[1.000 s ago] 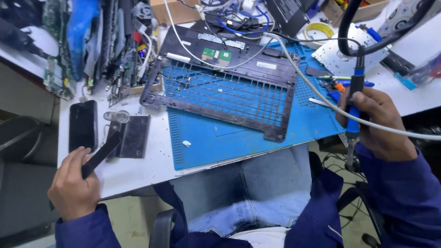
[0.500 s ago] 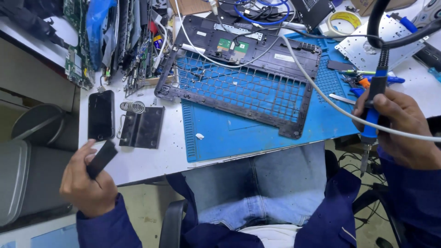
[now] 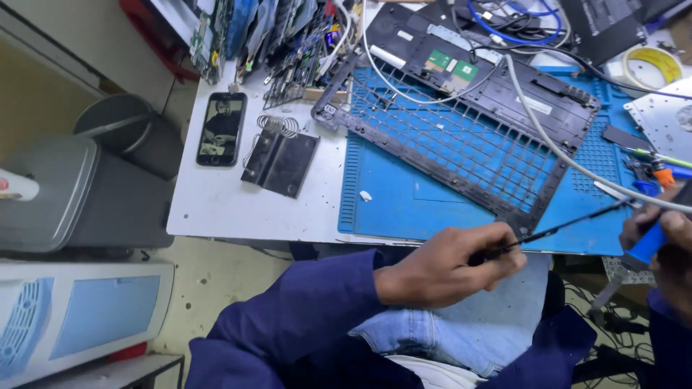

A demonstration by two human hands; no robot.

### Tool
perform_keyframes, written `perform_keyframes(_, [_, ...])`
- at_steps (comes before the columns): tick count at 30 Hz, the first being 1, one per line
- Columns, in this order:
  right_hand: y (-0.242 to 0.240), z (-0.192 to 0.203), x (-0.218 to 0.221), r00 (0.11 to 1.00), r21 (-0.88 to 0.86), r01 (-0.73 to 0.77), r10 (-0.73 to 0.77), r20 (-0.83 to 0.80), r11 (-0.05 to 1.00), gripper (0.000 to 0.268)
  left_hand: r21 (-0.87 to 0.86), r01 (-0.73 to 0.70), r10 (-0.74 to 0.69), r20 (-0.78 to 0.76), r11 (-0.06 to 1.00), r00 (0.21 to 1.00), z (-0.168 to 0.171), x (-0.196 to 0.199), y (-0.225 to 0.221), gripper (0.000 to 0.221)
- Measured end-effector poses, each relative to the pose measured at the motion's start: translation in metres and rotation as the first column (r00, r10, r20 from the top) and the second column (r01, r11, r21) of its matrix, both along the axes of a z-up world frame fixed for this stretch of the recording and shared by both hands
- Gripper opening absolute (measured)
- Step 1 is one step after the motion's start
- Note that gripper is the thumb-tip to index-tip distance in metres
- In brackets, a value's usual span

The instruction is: Using a soldering iron to melt plastic rivets and secure components on a laptop frame during a repair process.

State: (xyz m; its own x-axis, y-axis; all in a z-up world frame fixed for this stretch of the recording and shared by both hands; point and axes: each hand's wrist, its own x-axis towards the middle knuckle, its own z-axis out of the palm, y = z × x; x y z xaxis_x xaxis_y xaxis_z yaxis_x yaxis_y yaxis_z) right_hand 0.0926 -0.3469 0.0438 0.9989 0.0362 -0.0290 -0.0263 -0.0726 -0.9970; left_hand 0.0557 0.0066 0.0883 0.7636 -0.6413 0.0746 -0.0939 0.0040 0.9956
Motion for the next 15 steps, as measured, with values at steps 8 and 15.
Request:
perform_keyframes(8, [-0.036, -0.021, -0.02, 0.994, -0.184, -0.105, 0.1, -0.035, 0.977, 0.031, -0.136, -0.086, 0.079, -0.058, 0.987, 0.995, -0.022, 0.006, 0.007, 0.043])
perform_keyframes(15, [0.018, 0.042, -0.034, 0.995, -0.092, 0.099, -0.096, 0.037, 0.991, 0.034, -0.188, -0.244, 0.237, -0.057, 0.952, 0.97, -0.02, 0.01, 0.006, 0.046])
